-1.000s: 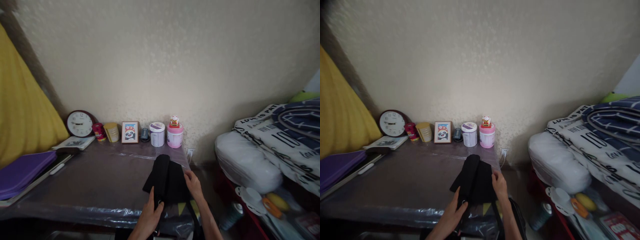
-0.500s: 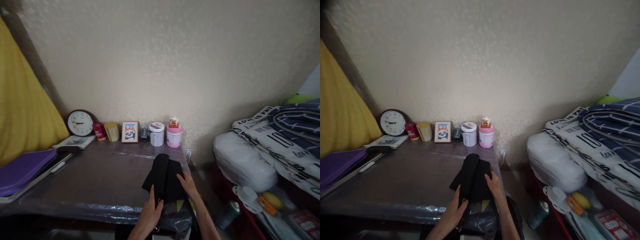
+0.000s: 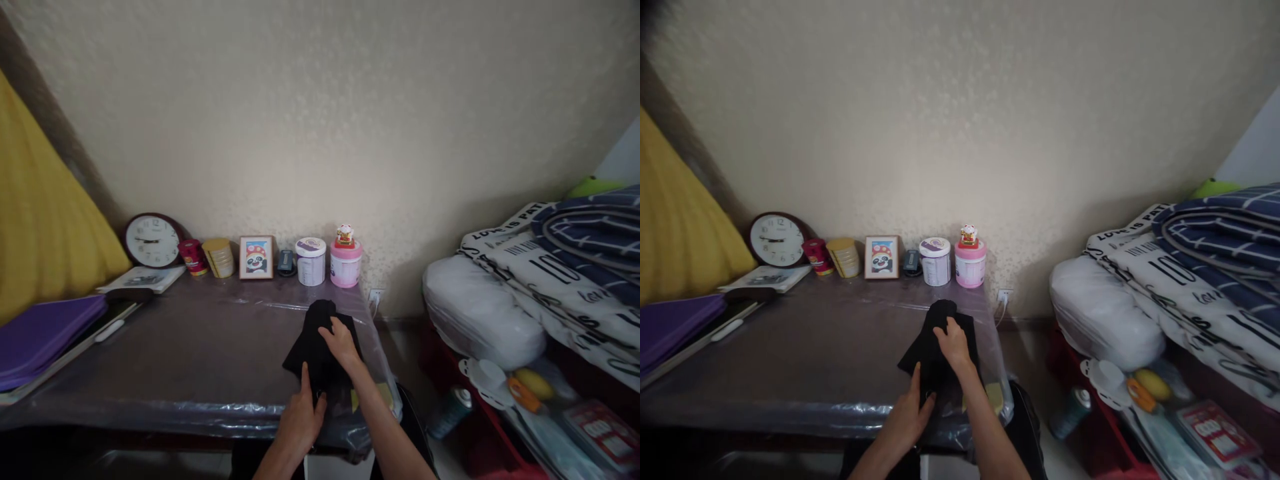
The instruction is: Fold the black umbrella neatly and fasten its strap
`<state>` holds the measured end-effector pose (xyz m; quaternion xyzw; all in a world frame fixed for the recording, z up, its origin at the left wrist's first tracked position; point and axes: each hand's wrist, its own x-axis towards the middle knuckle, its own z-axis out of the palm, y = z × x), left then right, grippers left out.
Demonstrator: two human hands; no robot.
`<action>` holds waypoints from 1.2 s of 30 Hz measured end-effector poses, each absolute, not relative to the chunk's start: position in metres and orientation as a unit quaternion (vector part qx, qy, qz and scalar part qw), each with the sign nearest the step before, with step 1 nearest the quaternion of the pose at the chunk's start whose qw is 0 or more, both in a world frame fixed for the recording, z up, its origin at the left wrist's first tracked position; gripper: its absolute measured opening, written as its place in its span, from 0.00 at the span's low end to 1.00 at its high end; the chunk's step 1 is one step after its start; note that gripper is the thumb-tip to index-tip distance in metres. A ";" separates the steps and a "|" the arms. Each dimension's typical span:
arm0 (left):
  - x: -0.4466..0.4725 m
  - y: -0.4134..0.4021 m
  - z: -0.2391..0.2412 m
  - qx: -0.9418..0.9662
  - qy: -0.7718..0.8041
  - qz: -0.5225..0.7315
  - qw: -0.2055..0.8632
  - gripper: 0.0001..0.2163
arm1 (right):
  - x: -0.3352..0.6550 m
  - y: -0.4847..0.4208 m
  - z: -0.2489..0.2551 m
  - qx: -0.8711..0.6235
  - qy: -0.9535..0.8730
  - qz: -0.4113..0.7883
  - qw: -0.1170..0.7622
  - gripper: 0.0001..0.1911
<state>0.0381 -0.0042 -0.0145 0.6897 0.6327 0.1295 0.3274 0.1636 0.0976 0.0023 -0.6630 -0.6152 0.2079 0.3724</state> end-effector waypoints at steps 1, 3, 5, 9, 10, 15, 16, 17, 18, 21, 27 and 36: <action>0.038 -0.004 -0.015 0.690 0.636 0.123 0.322 0.31 | 0.159 0.098 0.004 -0.672 -0.621 0.200 0.352 0.20; 0.039 -0.004 -0.015 0.694 0.641 0.107 0.310 0.31 | 0.151 0.096 0.009 -0.687 -0.633 0.186 0.305 0.19; 0.040 -0.004 -0.016 0.700 0.643 0.091 0.297 0.31 | 0.144 0.093 0.017 -0.701 -0.643 0.172 0.255 0.17; 0.042 -0.004 -0.014 0.702 0.647 0.069 0.289 0.31 | 0.132 0.089 0.029 -0.720 -0.658 0.133 0.175 0.14; 0.042 -0.004 -0.013 0.701 0.649 0.064 0.289 0.31 | 0.129 0.088 0.030 -0.723 -0.659 0.123 0.164 0.14; 0.045 -0.005 -0.007 0.691 0.668 0.033 0.275 0.31 | 0.114 0.089 0.032 -0.725 -0.669 0.102 0.129 0.13; 0.046 -0.005 -0.006 0.689 0.672 0.027 0.271 0.31 | 0.112 0.089 0.032 -0.722 -0.672 0.101 0.127 0.13; 0.046 -0.005 -0.005 0.688 0.675 0.022 0.266 0.31 | 0.111 0.090 0.032 -0.721 -0.674 0.102 0.127 0.13; 0.046 -0.006 -0.004 0.688 0.677 0.019 0.262 0.31 | 0.110 0.090 0.032 -0.720 -0.674 0.103 0.128 0.13; 0.045 -0.007 -0.005 0.694 0.672 0.025 0.257 0.31 | 0.111 0.091 0.030 -0.714 -0.679 0.108 0.132 0.13; 0.045 -0.011 -0.013 0.697 0.670 0.063 0.246 0.30 | 0.121 0.093 0.028 -0.685 -0.701 0.122 0.157 0.17; 0.045 -0.014 -0.010 0.704 0.662 0.086 0.243 0.29 | 0.127 0.087 0.036 -0.614 -0.740 0.225 0.159 0.18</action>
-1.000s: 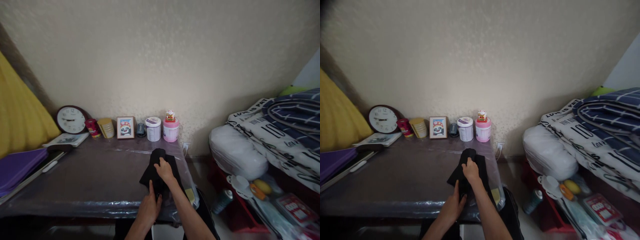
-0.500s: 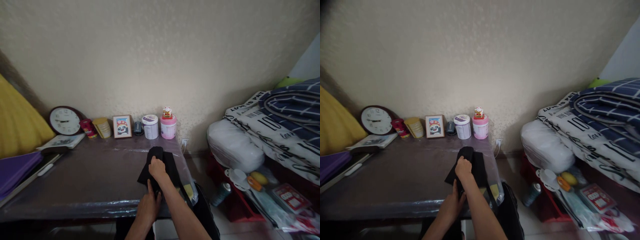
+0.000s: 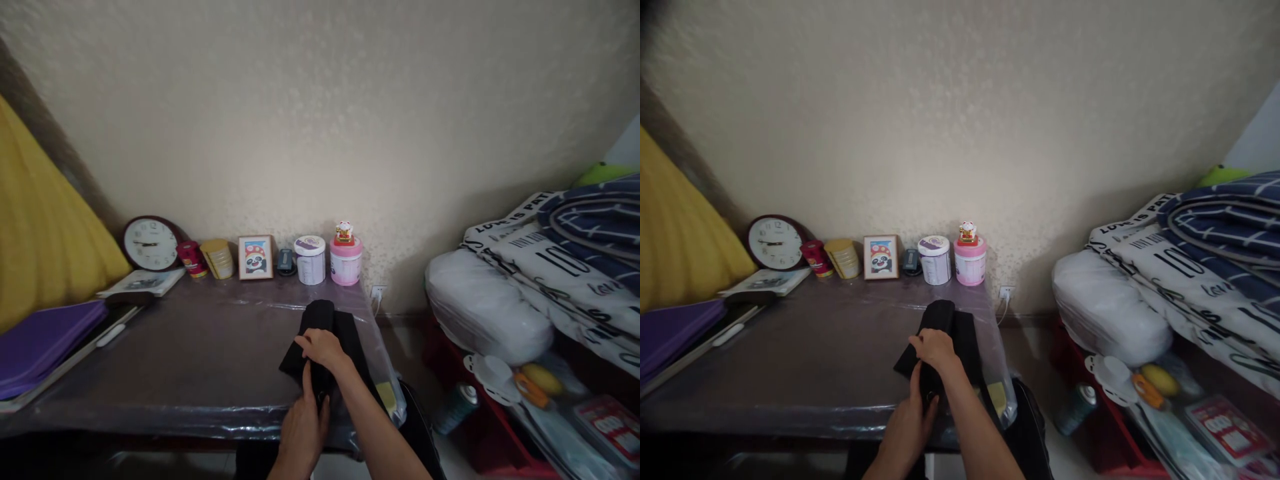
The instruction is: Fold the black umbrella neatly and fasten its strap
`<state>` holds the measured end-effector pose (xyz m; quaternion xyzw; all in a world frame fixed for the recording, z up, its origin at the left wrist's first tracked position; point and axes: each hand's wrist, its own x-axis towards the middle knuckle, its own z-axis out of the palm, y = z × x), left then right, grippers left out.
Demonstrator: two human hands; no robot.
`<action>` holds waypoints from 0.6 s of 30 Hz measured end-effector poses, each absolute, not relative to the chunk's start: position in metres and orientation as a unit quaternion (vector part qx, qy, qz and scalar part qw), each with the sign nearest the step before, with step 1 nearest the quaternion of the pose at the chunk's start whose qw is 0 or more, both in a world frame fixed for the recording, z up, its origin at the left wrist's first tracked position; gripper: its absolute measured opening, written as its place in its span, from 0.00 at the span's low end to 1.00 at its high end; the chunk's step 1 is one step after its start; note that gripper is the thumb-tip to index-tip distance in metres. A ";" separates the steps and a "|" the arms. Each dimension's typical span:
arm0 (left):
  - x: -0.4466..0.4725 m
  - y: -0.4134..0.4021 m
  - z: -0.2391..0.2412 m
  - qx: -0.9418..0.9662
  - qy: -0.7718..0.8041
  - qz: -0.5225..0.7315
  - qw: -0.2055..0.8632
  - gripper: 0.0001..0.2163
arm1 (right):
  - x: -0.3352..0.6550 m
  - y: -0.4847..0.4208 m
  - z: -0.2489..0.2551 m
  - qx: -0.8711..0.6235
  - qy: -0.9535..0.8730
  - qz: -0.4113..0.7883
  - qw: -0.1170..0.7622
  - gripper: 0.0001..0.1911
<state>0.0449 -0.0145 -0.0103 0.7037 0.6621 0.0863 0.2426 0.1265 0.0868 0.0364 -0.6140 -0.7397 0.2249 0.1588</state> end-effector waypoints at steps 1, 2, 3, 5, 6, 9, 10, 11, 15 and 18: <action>0.045 -0.014 -0.009 0.707 0.658 0.083 0.246 0.30 | 0.127 0.087 0.036 -0.607 -0.744 0.230 0.158 0.16; 0.045 -0.012 -0.007 0.710 0.653 0.083 0.250 0.30 | 0.128 0.088 0.034 -0.599 -0.749 0.236 0.156 0.14; 0.044 -0.011 -0.006 0.713 0.648 0.082 0.254 0.30 | 0.129 0.088 0.033 -0.593 -0.753 0.239 0.153 0.12; 0.043 -0.008 -0.007 0.719 0.638 0.087 0.262 0.31 | 0.130 0.088 0.031 -0.584 -0.761 0.237 0.151 0.10; 0.042 -0.007 -0.008 0.720 0.635 0.088 0.265 0.31 | 0.132 0.087 0.030 -0.577 -0.767 0.233 0.156 0.09; 0.040 -0.004 -0.012 0.717 0.632 0.091 0.280 0.31 | 0.138 0.075 0.029 -0.522 -0.797 0.215 0.214 0.10; 0.040 -0.003 -0.013 0.716 0.631 0.095 0.284 0.31 | 0.141 0.069 0.028 -0.498 -0.805 0.204 0.248 0.10; 0.040 -0.003 -0.015 0.714 0.630 0.099 0.289 0.31 | 0.145 0.063 0.027 -0.476 -0.810 0.190 0.283 0.11; 0.041 -0.004 -0.016 0.715 0.621 0.108 0.302 0.31 | 0.160 0.044 0.016 -0.422 -0.822 0.145 0.354 0.12; 0.042 -0.003 -0.014 0.714 0.624 0.103 0.302 0.31 | 0.166 0.052 0.006 -0.402 -0.841 0.121 0.341 0.13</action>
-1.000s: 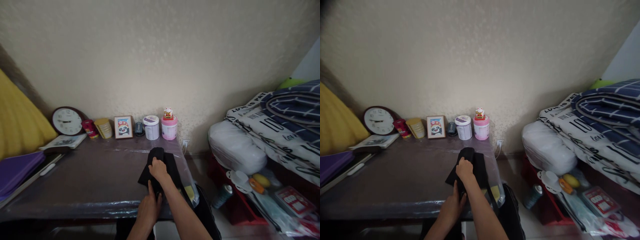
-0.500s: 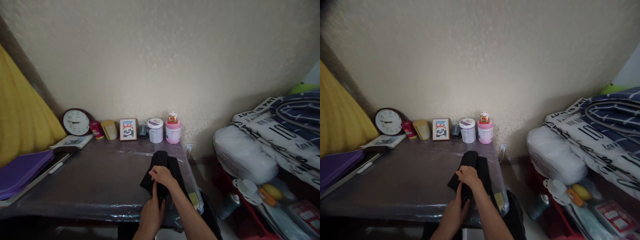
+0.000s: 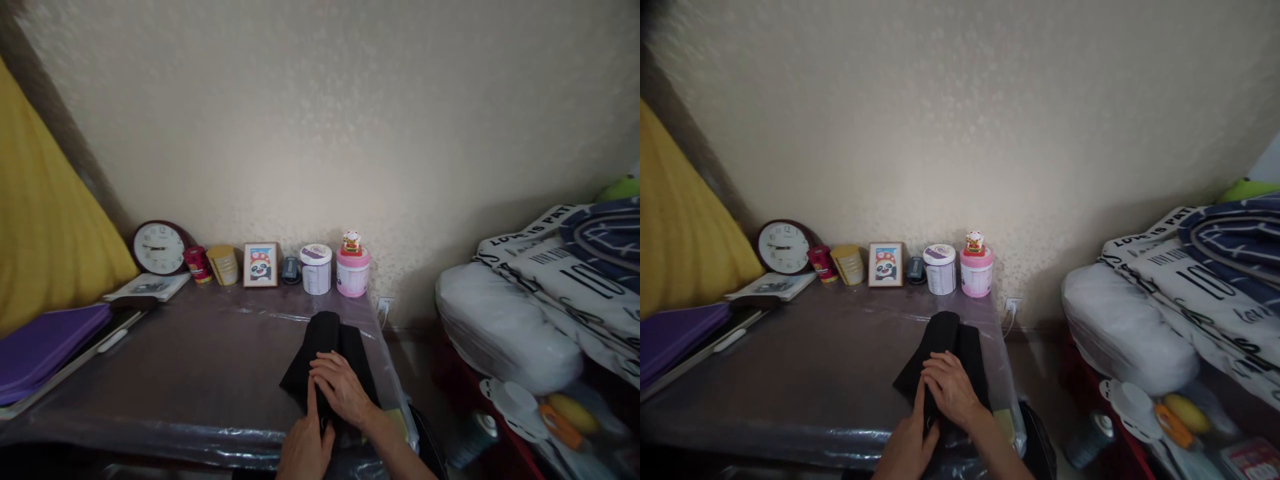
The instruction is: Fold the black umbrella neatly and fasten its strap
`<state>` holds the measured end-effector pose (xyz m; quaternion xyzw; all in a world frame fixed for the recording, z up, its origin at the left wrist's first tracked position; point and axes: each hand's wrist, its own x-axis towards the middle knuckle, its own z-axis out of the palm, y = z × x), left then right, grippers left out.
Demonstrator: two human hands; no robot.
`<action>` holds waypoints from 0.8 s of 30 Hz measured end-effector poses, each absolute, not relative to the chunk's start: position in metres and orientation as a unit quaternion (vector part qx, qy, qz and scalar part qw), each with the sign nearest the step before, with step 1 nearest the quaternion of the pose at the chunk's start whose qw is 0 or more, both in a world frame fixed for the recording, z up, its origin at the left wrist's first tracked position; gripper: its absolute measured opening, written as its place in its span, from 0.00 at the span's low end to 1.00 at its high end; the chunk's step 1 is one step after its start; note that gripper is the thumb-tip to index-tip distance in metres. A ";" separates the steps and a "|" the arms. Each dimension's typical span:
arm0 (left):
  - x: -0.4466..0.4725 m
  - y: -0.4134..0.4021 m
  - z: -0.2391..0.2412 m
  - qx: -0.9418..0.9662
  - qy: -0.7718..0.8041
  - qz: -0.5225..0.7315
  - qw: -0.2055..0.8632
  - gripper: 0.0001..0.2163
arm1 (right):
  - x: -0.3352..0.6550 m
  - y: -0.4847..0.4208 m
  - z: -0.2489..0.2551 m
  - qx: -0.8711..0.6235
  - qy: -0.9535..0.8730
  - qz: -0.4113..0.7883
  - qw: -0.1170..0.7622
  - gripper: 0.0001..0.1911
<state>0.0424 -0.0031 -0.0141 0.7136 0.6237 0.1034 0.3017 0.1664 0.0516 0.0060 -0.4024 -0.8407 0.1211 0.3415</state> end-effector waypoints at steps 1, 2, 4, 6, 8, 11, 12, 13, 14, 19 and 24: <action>0.043 -0.003 -0.013 0.712 0.627 0.100 0.301 0.32 | 0.167 0.059 0.003 -0.402 -0.845 0.112 0.334 0.13; 0.043 -0.003 -0.011 0.709 0.629 0.096 0.303 0.32 | 0.168 0.068 0.000 -0.402 -0.849 0.104 0.327 0.14; 0.044 -0.002 -0.008 0.702 0.637 0.082 0.306 0.32 | 0.168 0.088 -0.004 -0.403 -0.855 0.090 0.315 0.14; 0.044 -0.001 -0.006 0.696 0.645 0.067 0.310 0.33 | 0.169 0.109 -0.008 -0.410 -0.855 0.078 0.309 0.14; 0.045 -0.001 -0.005 0.692 0.648 0.059 0.312 0.33 | 0.170 0.127 -0.011 -0.420 -0.852 0.069 0.304 0.14; 0.045 0.000 -0.006 0.688 0.650 0.053 0.318 0.33 | 0.172 0.149 -0.014 -0.434 -0.850 0.060 0.291 0.14; 0.044 0.001 -0.007 0.687 0.650 0.054 0.321 0.33 | 0.172 0.155 -0.015 -0.442 -0.848 0.058 0.287 0.14; 0.044 0.001 -0.008 0.686 0.649 0.056 0.324 0.33 | 0.172 0.161 -0.016 -0.452 -0.844 0.058 0.282 0.14; 0.044 0.002 -0.009 0.686 0.648 0.059 0.326 0.33 | 0.171 0.167 -0.017 -0.466 -0.838 0.058 0.277 0.14; 0.042 0.002 -0.013 0.692 0.642 0.073 0.323 0.33 | 0.172 0.188 -0.017 -0.562 -0.768 0.076 0.298 0.13; 0.041 0.000 -0.016 0.696 0.634 0.100 0.321 0.32 | 0.210 0.180 -0.019 -0.654 -0.663 0.088 0.355 0.14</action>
